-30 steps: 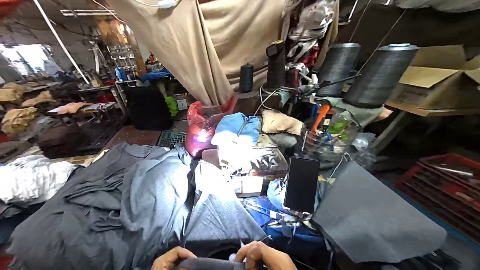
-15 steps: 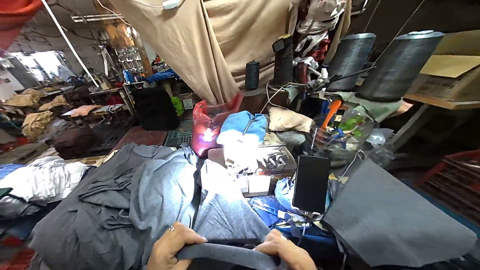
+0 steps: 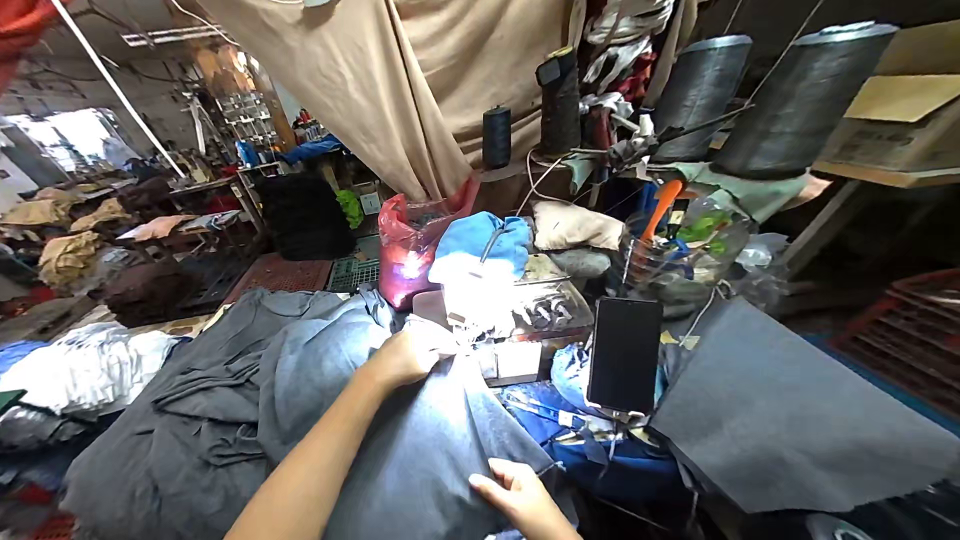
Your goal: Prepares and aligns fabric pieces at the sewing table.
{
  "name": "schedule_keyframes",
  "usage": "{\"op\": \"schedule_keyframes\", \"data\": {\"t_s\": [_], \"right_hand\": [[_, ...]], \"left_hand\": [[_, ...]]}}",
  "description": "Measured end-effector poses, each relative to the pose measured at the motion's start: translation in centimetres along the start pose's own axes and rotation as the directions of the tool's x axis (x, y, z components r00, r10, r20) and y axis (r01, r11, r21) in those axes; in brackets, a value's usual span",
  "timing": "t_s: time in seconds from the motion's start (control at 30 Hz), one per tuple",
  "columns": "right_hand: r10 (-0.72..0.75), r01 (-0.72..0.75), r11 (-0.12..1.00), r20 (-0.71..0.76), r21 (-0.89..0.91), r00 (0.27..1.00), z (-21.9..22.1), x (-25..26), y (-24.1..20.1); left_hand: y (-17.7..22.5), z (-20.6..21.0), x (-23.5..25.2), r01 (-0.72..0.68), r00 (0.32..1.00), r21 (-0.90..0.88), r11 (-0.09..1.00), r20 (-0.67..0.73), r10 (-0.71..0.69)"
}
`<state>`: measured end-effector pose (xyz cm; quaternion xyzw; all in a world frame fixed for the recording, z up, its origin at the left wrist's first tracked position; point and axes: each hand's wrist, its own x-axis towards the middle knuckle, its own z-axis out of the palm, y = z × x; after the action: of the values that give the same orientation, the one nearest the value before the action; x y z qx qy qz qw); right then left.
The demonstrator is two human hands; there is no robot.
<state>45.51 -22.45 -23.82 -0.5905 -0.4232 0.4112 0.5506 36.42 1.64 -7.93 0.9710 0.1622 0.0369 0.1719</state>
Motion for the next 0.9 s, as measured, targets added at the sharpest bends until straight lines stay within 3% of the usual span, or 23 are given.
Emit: {"op": "schedule_keyframes", "data": {"t_s": [0.17, 0.33, 0.4, 0.5, 0.57, 0.67, 0.73, 0.8, 0.9], "right_hand": [[0.068, -0.082, 0.989, -0.110, -0.126, 0.992, -1.4, 2.9, 5.3], [0.123, -0.131, 0.990, -0.141, -0.046, 0.982, -1.0, 3.2, 4.9], [0.113, -0.116, 0.993, -0.139, -0.020, 0.984, -0.9, 2.9, 5.4], [0.097, -0.109, 0.985, -0.093, -0.133, 0.991, -0.9, 1.7, 6.7], [0.089, -0.101, 0.974, -0.067, -0.204, 0.994, -0.6, 0.6, 6.6], [-0.024, 0.012, 0.990, -0.078, -0.143, 0.997, 0.9, -0.9, 3.0], [-0.086, 0.085, 0.994, -0.021, -0.070, 0.996, 2.0, -1.5, -0.7], [-0.211, 0.211, 0.977, 0.048, -0.009, 0.976, 3.1, -1.9, -3.8], [-0.433, 0.431, 0.902, 0.082, 0.037, 0.898, 4.3, -2.4, -7.2]], "left_hand": [[-1.9, 3.4, 2.2, 0.035, 0.979, -0.317, 0.948, -0.180, -0.096], [-2.6, 2.3, 1.4, 0.204, 0.964, -0.318, 0.926, -0.099, -0.247], [-3.0, 3.1, 0.8, 0.162, 0.937, -0.248, 0.955, -0.264, -0.227], [-1.1, 5.7, -2.6, 0.095, 0.772, -0.123, 0.988, -0.618, -0.151], [2.2, 8.8, -7.0, 0.070, 0.724, -0.187, 0.980, -0.666, -0.179], [6.8, 16.4, -13.4, 0.034, 0.818, -0.396, 0.918, -0.517, -0.253], [7.4, 21.0, -15.6, 0.082, 0.822, -0.476, 0.875, -0.464, -0.330], [7.3, 22.2, -16.4, 0.104, 0.742, -0.516, 0.850, -0.529, -0.412], [6.6, 20.2, -16.0, -0.032, 0.633, -0.556, 0.831, -0.654, -0.413]]}}
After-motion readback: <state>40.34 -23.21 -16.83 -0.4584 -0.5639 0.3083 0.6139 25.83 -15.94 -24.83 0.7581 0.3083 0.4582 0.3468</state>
